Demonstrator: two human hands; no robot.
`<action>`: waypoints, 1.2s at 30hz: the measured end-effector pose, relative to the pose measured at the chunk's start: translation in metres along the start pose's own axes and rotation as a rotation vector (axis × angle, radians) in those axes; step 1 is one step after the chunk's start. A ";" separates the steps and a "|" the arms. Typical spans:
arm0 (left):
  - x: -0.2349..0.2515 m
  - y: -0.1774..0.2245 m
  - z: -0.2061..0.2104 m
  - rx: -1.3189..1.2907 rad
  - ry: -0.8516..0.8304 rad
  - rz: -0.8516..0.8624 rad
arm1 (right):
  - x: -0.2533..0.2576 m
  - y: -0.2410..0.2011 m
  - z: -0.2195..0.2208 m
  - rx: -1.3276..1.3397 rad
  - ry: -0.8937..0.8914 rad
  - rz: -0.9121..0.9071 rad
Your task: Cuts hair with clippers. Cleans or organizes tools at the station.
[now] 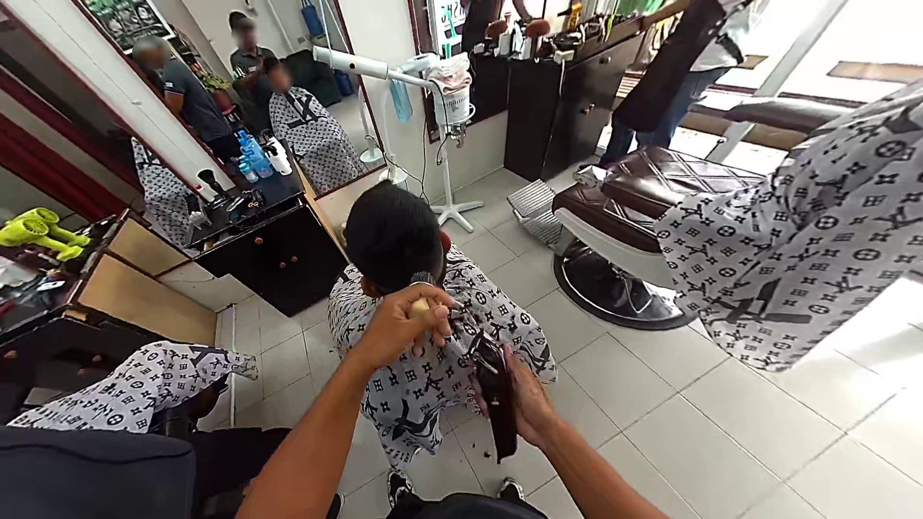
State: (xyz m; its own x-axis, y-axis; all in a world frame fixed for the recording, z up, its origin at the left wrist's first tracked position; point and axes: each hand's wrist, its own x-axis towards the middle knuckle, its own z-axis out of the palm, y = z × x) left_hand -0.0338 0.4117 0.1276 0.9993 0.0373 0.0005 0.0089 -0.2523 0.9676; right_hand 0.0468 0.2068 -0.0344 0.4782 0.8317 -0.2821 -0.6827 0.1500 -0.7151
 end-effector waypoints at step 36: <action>0.030 0.041 -0.067 1.012 0.508 0.018 | 0.052 -0.093 0.065 -0.677 -0.071 -0.238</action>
State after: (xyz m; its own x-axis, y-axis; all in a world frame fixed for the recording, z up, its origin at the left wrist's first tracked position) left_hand -0.0062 0.4676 0.1845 0.8711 0.3564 0.3380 0.2507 -0.9144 0.3178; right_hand 0.0993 0.2704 0.0588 0.5186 0.8539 -0.0435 -0.0610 -0.0137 -0.9980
